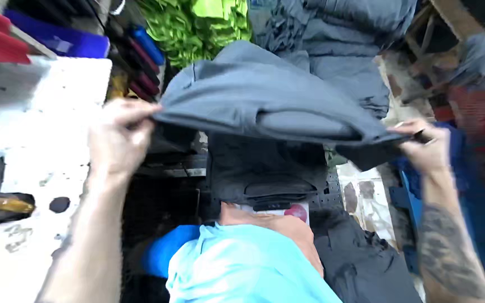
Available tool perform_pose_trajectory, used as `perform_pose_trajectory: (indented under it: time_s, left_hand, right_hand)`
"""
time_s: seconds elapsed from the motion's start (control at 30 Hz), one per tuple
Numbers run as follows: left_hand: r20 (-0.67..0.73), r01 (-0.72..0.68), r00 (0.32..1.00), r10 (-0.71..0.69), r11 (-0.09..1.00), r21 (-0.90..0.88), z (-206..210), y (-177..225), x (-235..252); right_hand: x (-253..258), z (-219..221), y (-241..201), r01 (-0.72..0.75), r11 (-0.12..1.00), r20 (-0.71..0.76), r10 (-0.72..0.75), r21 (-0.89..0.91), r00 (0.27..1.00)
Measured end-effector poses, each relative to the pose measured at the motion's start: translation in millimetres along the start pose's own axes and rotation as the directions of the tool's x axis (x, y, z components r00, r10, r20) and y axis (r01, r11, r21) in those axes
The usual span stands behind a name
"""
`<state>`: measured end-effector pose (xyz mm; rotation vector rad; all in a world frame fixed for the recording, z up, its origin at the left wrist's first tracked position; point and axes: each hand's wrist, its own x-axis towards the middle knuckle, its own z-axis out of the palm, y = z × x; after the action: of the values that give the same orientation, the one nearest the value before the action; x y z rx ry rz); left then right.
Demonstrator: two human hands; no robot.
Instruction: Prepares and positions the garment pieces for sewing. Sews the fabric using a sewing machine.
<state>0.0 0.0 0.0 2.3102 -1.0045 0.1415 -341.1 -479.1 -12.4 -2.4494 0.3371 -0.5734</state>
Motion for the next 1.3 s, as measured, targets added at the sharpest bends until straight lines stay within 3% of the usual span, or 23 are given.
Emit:
perform_pose_trajectory:
  time_s: [0.07,0.17,0.27,0.3,0.37,0.4,0.47,0.53,0.57,0.63,0.7,0.77,0.8,0.87,0.93,0.97,1.03,1.1,1.17,1.2,1.23,1.3]
  left_hand:
    - [0.045,0.079,0.996,-0.077,0.996,-0.049,45.2,-22.8,-69.0]
    - [0.277,0.309,0.915,-0.294,0.951,-0.013,101.7,-34.7,-154.9]
    - [0.425,0.320,0.867,-0.259,0.944,-0.078,140.4,34.0,-152.0]
    - [0.488,0.284,0.850,-0.200,0.953,-0.104,155.1,58.2,-148.2]
    - [0.577,0.228,0.806,-0.135,0.969,-0.092,173.2,81.0,-156.9]
    - [0.552,0.234,0.820,-0.152,0.969,-0.080,168.5,85.6,-171.2]
    - [0.449,0.360,0.844,-0.295,0.931,-0.065,140.9,95.1,-230.2]
    - [0.343,0.498,0.829,-0.442,0.862,-0.092,111.4,105.7,-290.9]
    - [0.233,0.526,0.839,-0.491,0.842,-0.120,99.4,114.5,-315.9]
    - [-0.025,0.578,0.811,-0.585,0.807,-0.119,72.7,137.6,-352.9]
    - [-0.308,0.695,0.681,-0.664,0.719,-0.013,34.8,161.7,-382.7]
    - [-0.569,0.858,0.457,-0.683,0.508,0.080,-4.8,188.6,-412.0]
    - [-0.667,0.925,0.332,-0.667,0.369,0.091,-23.5,199.2,-423.2]
    - [-0.788,0.995,0.089,-0.609,0.095,0.039,-54.2,205.5,-443.8]
    - [-0.785,0.990,-0.141,-0.604,-0.106,-0.097,-69.0,199.6,-463.0]
    - [-0.760,0.974,-0.224,-0.610,-0.167,-0.153,-74.3,195.2,-474.0]
    - [-0.699,0.960,-0.279,-0.658,-0.201,-0.194,-87.1,192.5,-498.7]
    - [-0.646,0.959,-0.234,-0.727,-0.064,-0.276,-105.9,199.3,-522.3]
    - [-0.642,0.909,-0.186,-0.744,0.118,-0.400,-131.4,208.6,-540.2]
    - [-0.657,0.907,-0.182,-0.731,0.134,-0.400,-139.4,208.3,-542.2]
    - [-0.649,0.924,-0.181,-0.739,0.097,-0.369,-142.3,203.6,-538.8]
    - [-0.517,0.965,-0.208,-0.830,-0.089,-0.246,-141.1,185.4,-519.8]
  right_hand:
    - [-52.8,48.4,26.0,-0.192,0.979,0.118,0.184,0.063,0.976]
    - [-99.9,84.8,29.7,-0.391,0.917,0.434,0.383,-0.074,0.816]
    - [-71.5,106.1,-11.1,-0.359,0.933,0.573,0.307,-0.025,0.760]
    - [-61.5,112.7,-23.8,-0.354,0.934,0.679,0.282,-0.035,0.678]
    - [-28.1,117.2,-56.7,-0.257,0.942,0.867,0.306,-0.216,0.393]
    - [-6.8,116.4,-81.0,-0.169,0.949,0.889,0.309,-0.266,0.339]
    - [12.5,128.5,-138.1,-0.015,0.974,0.899,0.215,-0.226,0.381]
    - [8.4,173.5,-204.4,0.165,0.985,0.890,-0.037,-0.043,0.454]
    - [2.7,202.6,-241.8,0.242,0.966,0.881,-0.195,0.096,0.430]
    - [-14.4,261.3,-319.7,0.342,0.841,0.795,-0.523,0.421,0.308]
    - [-36.7,318.5,-389.1,0.499,0.556,0.528,-0.822,0.665,0.212]
    - [-51.3,377.3,-431.0,0.568,0.255,0.265,-0.962,0.782,0.067]
    - [-50.9,400.1,-442.5,0.558,0.177,0.214,-0.977,0.811,-0.001]
    - [-42.9,435.6,-456.3,0.539,0.112,0.176,-0.982,0.835,-0.068]
    - [-40.4,448.9,-453.6,0.574,0.106,0.154,-0.987,0.812,-0.037]
    - [-41.5,447.9,-452.2,0.592,0.115,0.148,-0.989,0.798,-0.008]
    - [-54.9,429.2,-455.5,0.563,0.152,0.141,-0.988,0.812,0.064]
    - [-89.8,390.4,-470.4,0.437,0.163,0.129,-0.986,0.885,0.107]
    - [-150.5,356.0,-493.8,0.236,0.157,0.155,-0.988,0.959,0.029]
    - [-185.6,346.4,-505.6,0.175,0.190,0.198,-0.980,0.966,-0.027]
    - [-218.2,343.0,-516.7,0.166,0.242,0.256,-0.964,0.956,-0.069]
    - [-259.1,345.3,-532.1,0.184,0.312,0.334,-0.937,0.932,-0.104]
